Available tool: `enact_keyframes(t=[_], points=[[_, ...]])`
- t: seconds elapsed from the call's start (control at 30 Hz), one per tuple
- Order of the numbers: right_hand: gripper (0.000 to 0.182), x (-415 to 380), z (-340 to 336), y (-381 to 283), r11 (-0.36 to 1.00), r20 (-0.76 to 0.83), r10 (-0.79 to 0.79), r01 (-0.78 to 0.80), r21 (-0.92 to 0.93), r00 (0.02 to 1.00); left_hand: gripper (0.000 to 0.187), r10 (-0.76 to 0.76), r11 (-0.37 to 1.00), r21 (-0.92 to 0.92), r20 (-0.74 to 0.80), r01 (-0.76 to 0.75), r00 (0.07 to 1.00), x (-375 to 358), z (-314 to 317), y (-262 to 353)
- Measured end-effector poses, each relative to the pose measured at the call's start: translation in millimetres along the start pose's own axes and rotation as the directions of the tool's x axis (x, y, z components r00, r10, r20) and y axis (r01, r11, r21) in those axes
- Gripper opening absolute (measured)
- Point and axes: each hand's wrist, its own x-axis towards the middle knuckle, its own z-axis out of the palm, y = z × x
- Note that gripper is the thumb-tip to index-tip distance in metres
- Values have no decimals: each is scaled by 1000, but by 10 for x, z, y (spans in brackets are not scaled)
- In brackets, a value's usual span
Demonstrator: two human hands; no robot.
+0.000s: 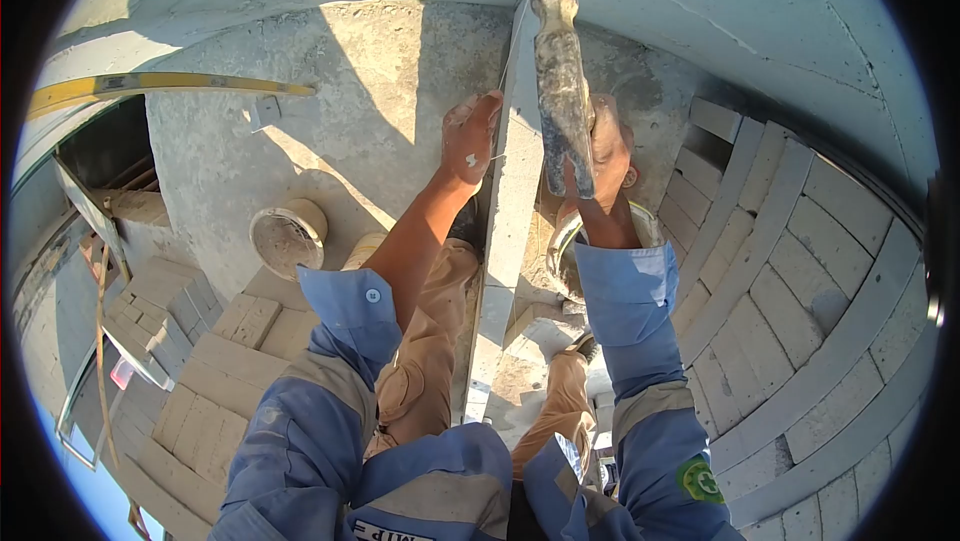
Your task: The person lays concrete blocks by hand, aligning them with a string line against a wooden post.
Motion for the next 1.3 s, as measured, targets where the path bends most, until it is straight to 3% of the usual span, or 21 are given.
enact_keyframes(t=[0.03, 0.1, 0.23, 0.3, 0.37, 0.43, 0.5, 0.57, 0.63, 0.73, 0.8, 0.83, 0.87, 0.9, 0.93, 0.97, 1.07, 1.13, 1.17, 1.2, 1.3], points=[[33, -18, 13, 62, 1000, 0, 6, -6, 0, 1000, 17, -5, 1000, 2, -2, 5, 1000, -18, -36, -4], [31, 24, 38, 129, 963, 42, 210, -199, -182, 977, 18, -95, 995, 23, -26, 96, 995, 1, -45, 35], [30, 45, 73, 83, 938, 79, 189, -156, -310, 979, 28, -30, 992, 118, -42, 35, 999, -79, -21, 0], [31, 35, 31, -7, 943, 86, 206, -174, -282, 975, 15, -109, 994, 8, -45, 109, 993, -52, 9, 66], [32, -17, 29, -81, 994, 22, 23, -21, -112, 999, 15, -56, 998, -10, -65, 55, 996, -93, 56, 58], [33, 3, 43, -92, 998, -9, -3, 3, -67, 1000, 15, -6, 1000, -21, -22, 5, 1000, -54, -16, -23], [33, 51, 102, 7, 965, -25, 173, -175, -196, 985, 16, -48, 998, -28, -27, 47, 998, -79, -32, -19], [31, 83, 82, 56, 964, 23, 232, -227, -141, 972, 17, -78, 996, -32, -19, 77, 997, -86, 28, 51], [32, 43, 82, 16, 932, 81, 313, -289, -217, 946, 34, -56, 994, 91, -74, 62, 996, -108, 12, 18], [30, -174, 96, -177, 870, 39, 417, -387, -305, 908, 21, -75, 994, 77, -63, 79, 995, -136, -72, -41], [20, -433, -28, -321, 841, 174, 538, -539, -48, 825, 22, -106, 992, 65, -18, 107, 994, -221, -81, -35], [19, -624, -70, -377, 881, 170, 472, -468, -65, 865, 23, -140, 989, 53, 21, 139, 990, -286, -83, -33], [17, -899, -70, -311, 969, 142, 237, -222, -112, 961, 23, -141, 989, 53, 27, 139, 990, -355, -80, -46], [19, -1173, -109, -366, 897, 178, 437, -442, -18, 881, 24, -161, 985, 65, 8, 160, 987, -408, -70, -67], [26, -1289, -148, -560, 854, 114, 519, -519, -36, 847, 24, -179, 981, 78, -8, 179, 984, -456, -65, -94], [35, -1494, -238, -656, 747, 186, 660, -662, -62, 728, 25, -196, 976, 93, -24, 197, 980, -502, -73, -131], [53, -2294, -516, -789, 420, 192, 906, -853, -310, 377, 30, -293, 935, 180, -89, 305, 952, -704, -161, -328], [49, -2997, -825, -778, 322, 182, 946, -845, -426, 269, 34, -360, 910, 193, -68, 367, 930, -925, -181, -428], [54, -3690, -992, -553, 180, 228, 970, -867, -464, 79, 34, -365, 905, 209, -69, 371, 928, -1087, -172, -477], [61, -3367, -1275, -856, 48, 232, 968, -847, -530, -90, 36, -375, 884, 251, -127, 395, 919, -1216, -143, -514], [66, -4054, -1909, -1124, -42, 150, 968, -720, -693, -201, 31, -423, 835, 296, -194, 463, 885, -1560, -153, -667]])
